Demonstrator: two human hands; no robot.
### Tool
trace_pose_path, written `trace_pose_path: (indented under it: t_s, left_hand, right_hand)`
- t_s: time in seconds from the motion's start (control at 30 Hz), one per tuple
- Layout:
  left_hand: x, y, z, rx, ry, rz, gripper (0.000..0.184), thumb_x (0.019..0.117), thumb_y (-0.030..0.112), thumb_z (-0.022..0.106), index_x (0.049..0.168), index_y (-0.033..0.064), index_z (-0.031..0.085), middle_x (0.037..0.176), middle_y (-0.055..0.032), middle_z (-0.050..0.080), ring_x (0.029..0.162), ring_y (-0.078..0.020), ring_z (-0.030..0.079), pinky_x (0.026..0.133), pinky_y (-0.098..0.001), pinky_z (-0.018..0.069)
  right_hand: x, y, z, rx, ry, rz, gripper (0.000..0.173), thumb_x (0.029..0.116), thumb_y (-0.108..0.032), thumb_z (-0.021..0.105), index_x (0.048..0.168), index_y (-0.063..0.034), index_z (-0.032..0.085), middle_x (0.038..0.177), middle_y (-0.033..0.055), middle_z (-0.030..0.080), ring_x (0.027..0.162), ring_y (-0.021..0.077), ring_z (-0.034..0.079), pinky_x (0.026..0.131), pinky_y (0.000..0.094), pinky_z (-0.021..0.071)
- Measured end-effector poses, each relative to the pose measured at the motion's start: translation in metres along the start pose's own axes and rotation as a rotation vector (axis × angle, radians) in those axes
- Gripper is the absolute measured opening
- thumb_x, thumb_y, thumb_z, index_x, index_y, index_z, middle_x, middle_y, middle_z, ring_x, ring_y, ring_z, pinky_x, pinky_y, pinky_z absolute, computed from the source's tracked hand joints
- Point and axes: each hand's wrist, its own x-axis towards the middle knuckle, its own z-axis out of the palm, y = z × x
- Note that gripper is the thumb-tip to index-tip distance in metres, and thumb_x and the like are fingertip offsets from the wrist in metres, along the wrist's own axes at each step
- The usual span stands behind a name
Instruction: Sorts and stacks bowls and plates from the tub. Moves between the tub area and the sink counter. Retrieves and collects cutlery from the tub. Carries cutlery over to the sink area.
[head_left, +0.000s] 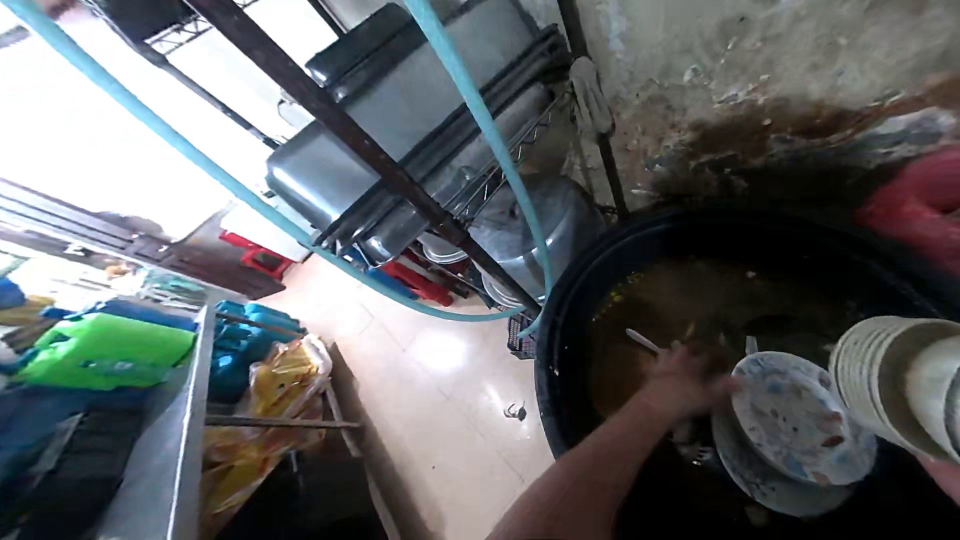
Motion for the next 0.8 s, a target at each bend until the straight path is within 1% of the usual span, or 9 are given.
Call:
trace_pose_path:
  t_s: [0.03,0.1,0.2,0.27,0.4,0.5,0.57,0.67,0.8]
  left_hand:
    - [0.000,-0.011,-0.012,-0.035,0.091,-0.044,0.053,0.1018,0.048,0.059,0.141,0.0127,0.062,0.148,-0.0142,0.055,0.136,-0.0344,0.051,0.113,-0.0560,0.0417]
    - [0.002,-0.041,-0.031,0.039,0.211,-0.191,0.040,0.1048,0.035,0.056,0.136,0.0112,0.064,0.144,-0.0157,0.057,0.129,-0.0332,0.058,0.107,-0.0533,0.0488]
    - [0.003,-0.077,-0.041,0.121,0.154,-0.332,0.041,0.1070,0.026,0.052,0.144,0.0081,0.055,0.154,-0.0167,0.047,0.136,-0.0333,0.053,0.112,-0.0517,0.0452]
    - [0.003,-0.085,-0.045,0.102,0.096,-0.315,0.048,0.1062,0.031,0.055,0.148,0.0083,0.051,0.155,-0.0178,0.046,0.139,-0.0337,0.050,0.114,-0.0527,0.0424]
    - [-0.001,-0.085,-0.067,0.163,-0.079,-0.296,0.054,0.1030,0.045,0.059,0.141,0.0065,0.059,0.146,-0.0209,0.054,0.135,-0.0365,0.054,0.112,-0.0575,0.0422]
    - [-0.015,-0.074,-0.090,0.075,-0.201,-0.269,0.045,0.1054,0.039,0.056,0.132,0.0034,0.064,0.129,-0.0212,0.065,0.120,-0.0332,0.062,0.105,-0.0545,0.0470]
    - [-0.022,-0.075,-0.095,-0.012,-0.225,-0.209,0.043,0.1086,0.035,0.051,0.132,0.0016,0.064,0.123,-0.0197,0.068,0.115,-0.0281,0.065,0.104,-0.0489,0.0483]
    - [-0.026,-0.077,-0.096,-0.066,-0.251,-0.218,0.038,0.1077,0.030,0.054,0.135,0.0062,0.064,0.128,-0.0163,0.067,0.119,-0.0247,0.063,0.107,-0.0475,0.0469]
    - [-0.026,-0.072,-0.102,-0.119,-0.097,-0.237,0.037,0.0993,0.016,0.067,0.135,0.0076,0.063,0.126,-0.0178,0.067,0.113,-0.0282,0.066,0.101,-0.0508,0.0515]
  right_hand:
    - [0.001,0.001,-0.002,0.013,-0.010,-0.002,0.041,0.1122,-0.034,0.023,0.131,-0.0129,0.053,0.117,0.0057,0.069,0.113,0.0145,0.067,0.098,0.0394,0.0567]
    - [0.000,0.000,-0.004,0.009,-0.026,0.001,0.041,0.1122,-0.035,0.023,0.131,-0.0134,0.054,0.118,0.0057,0.068,0.114,0.0146,0.066,0.098,0.0394,0.0562]
    - [-0.003,0.001,0.002,-0.016,0.013,0.006,0.041,0.1120,-0.036,0.023,0.128,-0.0151,0.054,0.114,0.0034,0.069,0.110,0.0133,0.067,0.096,0.0387,0.0574]
    - [-0.001,0.001,-0.001,-0.008,-0.007,0.005,0.042,0.1118,-0.035,0.023,0.128,-0.0142,0.055,0.116,0.0046,0.070,0.111,0.0142,0.067,0.096,0.0394,0.0574]
    - [0.001,0.001,-0.007,0.022,0.011,0.016,0.040,0.1109,-0.036,0.028,0.129,-0.0153,0.057,0.117,0.0047,0.070,0.113,0.0146,0.067,0.097,0.0407,0.0573]
    - [0.002,0.001,-0.007,0.046,-0.018,0.035,0.040,0.1110,-0.037,0.028,0.127,-0.0149,0.058,0.115,0.0055,0.070,0.111,0.0150,0.068,0.096,0.0419,0.0575]
    - [0.002,0.000,-0.007,0.054,-0.039,0.036,0.042,0.1112,-0.036,0.026,0.126,-0.0140,0.058,0.114,0.0058,0.071,0.111,0.0150,0.068,0.096,0.0416,0.0580]
    - [0.002,0.001,-0.007,0.023,-0.027,0.030,0.041,0.1112,-0.037,0.026,0.126,-0.0157,0.058,0.114,0.0037,0.071,0.110,0.0136,0.068,0.095,0.0404,0.0583]
    - [0.002,0.002,-0.006,-0.001,0.012,0.029,0.040,0.1110,-0.037,0.027,0.126,-0.0165,0.058,0.113,0.0037,0.071,0.109,0.0138,0.068,0.094,0.0421,0.0587]
